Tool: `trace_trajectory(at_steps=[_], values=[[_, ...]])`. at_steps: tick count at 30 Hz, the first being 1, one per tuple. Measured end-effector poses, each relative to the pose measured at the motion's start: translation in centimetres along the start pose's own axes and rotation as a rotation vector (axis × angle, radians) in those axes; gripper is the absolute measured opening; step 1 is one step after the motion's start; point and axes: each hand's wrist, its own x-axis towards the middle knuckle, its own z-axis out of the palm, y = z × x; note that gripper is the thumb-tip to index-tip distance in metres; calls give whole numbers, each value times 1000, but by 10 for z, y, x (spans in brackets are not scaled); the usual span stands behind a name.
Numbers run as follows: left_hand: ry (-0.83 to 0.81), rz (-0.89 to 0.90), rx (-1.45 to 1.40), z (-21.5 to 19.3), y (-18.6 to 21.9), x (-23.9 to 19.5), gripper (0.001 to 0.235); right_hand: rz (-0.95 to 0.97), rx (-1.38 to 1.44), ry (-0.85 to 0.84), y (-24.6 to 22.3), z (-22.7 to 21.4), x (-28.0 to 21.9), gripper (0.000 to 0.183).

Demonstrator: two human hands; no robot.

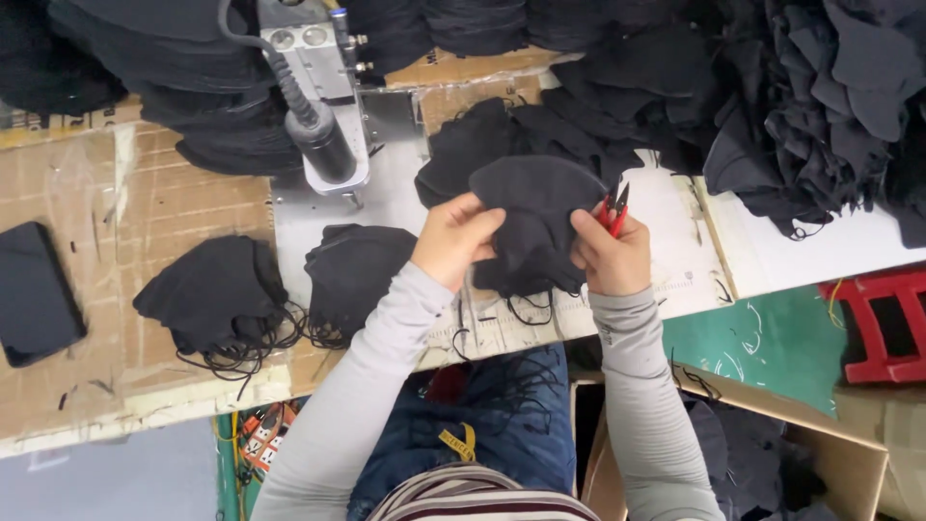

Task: Trimming loose threads from black fabric masks using a small hand-held cutter.

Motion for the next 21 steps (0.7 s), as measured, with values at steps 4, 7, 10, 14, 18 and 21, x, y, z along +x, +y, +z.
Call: trace_trajectory(at_steps=[4, 7, 10, 14, 18, 21], values=[[-24, -20, -83, 12, 15, -20, 22, -14, 19, -59, 16, -3, -6, 17], [-18, 225, 206, 4, -9, -15, 23, 222, 85, 40, -15, 55, -33, 16], [6, 252, 112, 19, 12, -29, 22, 310, 153, -187, 20, 30, -42, 12], [67, 208, -13, 12, 39, -42, 23, 296, 98, -172, 42, -8, -54, 12], [111, 141, -106, 3, 30, -39, 20, 288, 681, -307, 42, -8, -70, 14], [117, 106, -160, 4, 32, -46, 18, 319, 839, -394, 54, -13, -81, 16]])
